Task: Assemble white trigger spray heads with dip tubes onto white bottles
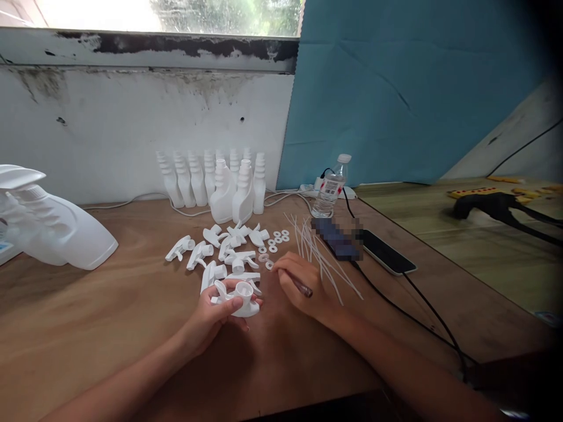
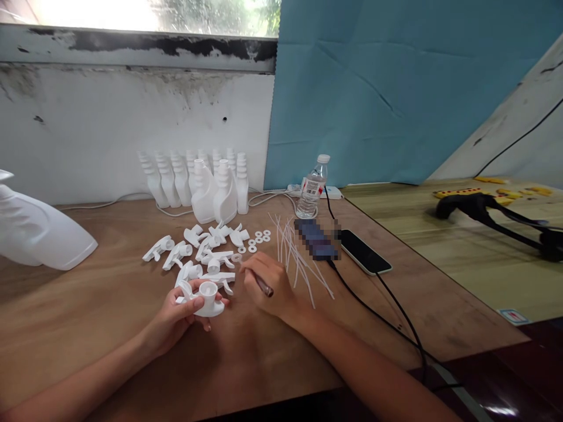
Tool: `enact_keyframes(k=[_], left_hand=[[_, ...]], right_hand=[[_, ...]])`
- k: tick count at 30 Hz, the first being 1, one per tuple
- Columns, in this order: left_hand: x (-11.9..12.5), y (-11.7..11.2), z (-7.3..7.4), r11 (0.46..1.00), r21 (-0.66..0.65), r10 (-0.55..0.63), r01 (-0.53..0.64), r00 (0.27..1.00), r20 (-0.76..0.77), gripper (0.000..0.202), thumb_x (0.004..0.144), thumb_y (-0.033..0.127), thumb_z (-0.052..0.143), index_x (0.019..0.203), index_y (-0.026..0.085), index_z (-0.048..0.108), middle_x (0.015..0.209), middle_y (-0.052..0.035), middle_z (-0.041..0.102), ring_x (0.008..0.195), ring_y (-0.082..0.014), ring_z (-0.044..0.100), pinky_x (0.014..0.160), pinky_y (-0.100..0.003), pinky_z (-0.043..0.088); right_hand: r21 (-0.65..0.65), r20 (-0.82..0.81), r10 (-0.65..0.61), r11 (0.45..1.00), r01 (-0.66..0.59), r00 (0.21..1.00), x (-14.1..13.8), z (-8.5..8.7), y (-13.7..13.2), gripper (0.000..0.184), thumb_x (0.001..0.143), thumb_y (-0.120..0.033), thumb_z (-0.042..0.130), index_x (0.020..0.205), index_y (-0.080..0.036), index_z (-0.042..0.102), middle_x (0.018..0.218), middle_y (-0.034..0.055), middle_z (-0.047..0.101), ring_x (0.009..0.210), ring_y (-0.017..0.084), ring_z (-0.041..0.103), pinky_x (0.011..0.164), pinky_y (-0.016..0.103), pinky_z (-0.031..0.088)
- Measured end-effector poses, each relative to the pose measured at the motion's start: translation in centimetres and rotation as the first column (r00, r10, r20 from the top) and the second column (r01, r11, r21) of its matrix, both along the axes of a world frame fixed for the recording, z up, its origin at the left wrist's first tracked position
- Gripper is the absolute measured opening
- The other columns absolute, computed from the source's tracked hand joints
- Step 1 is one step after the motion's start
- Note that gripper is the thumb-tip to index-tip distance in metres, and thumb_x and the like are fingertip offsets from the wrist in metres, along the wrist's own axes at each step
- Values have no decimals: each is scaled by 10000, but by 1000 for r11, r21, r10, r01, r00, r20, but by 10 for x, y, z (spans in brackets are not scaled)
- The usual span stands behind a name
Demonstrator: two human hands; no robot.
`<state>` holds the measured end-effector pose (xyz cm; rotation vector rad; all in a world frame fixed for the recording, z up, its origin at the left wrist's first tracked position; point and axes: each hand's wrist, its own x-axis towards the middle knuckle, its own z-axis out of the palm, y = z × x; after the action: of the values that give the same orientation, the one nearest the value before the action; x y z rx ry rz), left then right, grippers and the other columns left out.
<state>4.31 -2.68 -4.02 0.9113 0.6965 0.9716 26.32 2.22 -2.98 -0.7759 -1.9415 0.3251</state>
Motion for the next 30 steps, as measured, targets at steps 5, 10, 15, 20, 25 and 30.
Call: enact_keyframes(k=[5, 10, 15, 20, 25, 30], left_hand=[[0, 1, -2, 1000, 15, -14, 14, 1000, 9, 310, 816, 260, 691, 1071, 118, 588, 990, -157, 685, 1043, -328, 636, 569, -274, 568], [-1, 1, -2, 1000, 14, -18, 18, 1000, 3, 296, 808, 270, 699, 1047, 124, 604, 990, -156, 683, 1028, -325, 639, 567, -277, 565], [1, 0, 0, 1000, 25, 12, -12, 1000, -5, 340, 779, 256, 731, 1075, 141, 608, 1035, -141, 688, 1006, -272, 640, 708, -317, 573], [3, 1, 1, 998, 48, 32, -31, 999, -17, 376, 715, 236, 787, 1044, 151, 626, 1067, -119, 694, 950, -214, 648, 815, -323, 547], [1, 0, -6, 997, 82, 6, 0, 997, -72, 374, 720, 239, 780, 1061, 189, 635, 1114, -101, 687, 989, -222, 643, 842, -332, 539], [-6, -2, 1, 971, 230, -31, 72, 984, -177, 330, 792, 331, 699, 1092, 208, 639, 1148, -108, 669, 1039, -271, 631, 833, -380, 552]], right_hand=[[-214, 132, -168, 957, 194, 977, 6, -2, 18, 196, 853, -132, 454, 748, -180, 613, 750, 30, 636, 723, 165, 584, 695, 290, 424], [-256, 95, -169, 948, 188, 981, 5, -2, 19, 204, 851, -152, 460, 750, -181, 635, 757, 28, 643, 730, 159, 582, 706, 283, 416], [-475, -197, -28, 877, -71, 980, 5, 8, 11, 210, 843, -204, 493, 744, -175, 675, 701, 26, 627, 657, 147, 556, 612, 272, 401], [-524, -658, 129, 630, -574, 742, 6, 15, 4, 205, 776, -228, 534, 667, -159, 692, 648, 32, 586, 517, 119, 489, 455, 249, 317], [-531, -707, 108, 570, -626, 699, 3, 18, 0, 191, 730, -228, 564, 629, -140, 701, 633, 46, 580, 504, 118, 491, 427, 242, 293], [-547, -731, -3, 601, -583, 682, 2, 19, 4, 177, 693, -233, 585, 579, -139, 682, 582, 38, 563, 475, 114, 486, 399, 228, 267]])
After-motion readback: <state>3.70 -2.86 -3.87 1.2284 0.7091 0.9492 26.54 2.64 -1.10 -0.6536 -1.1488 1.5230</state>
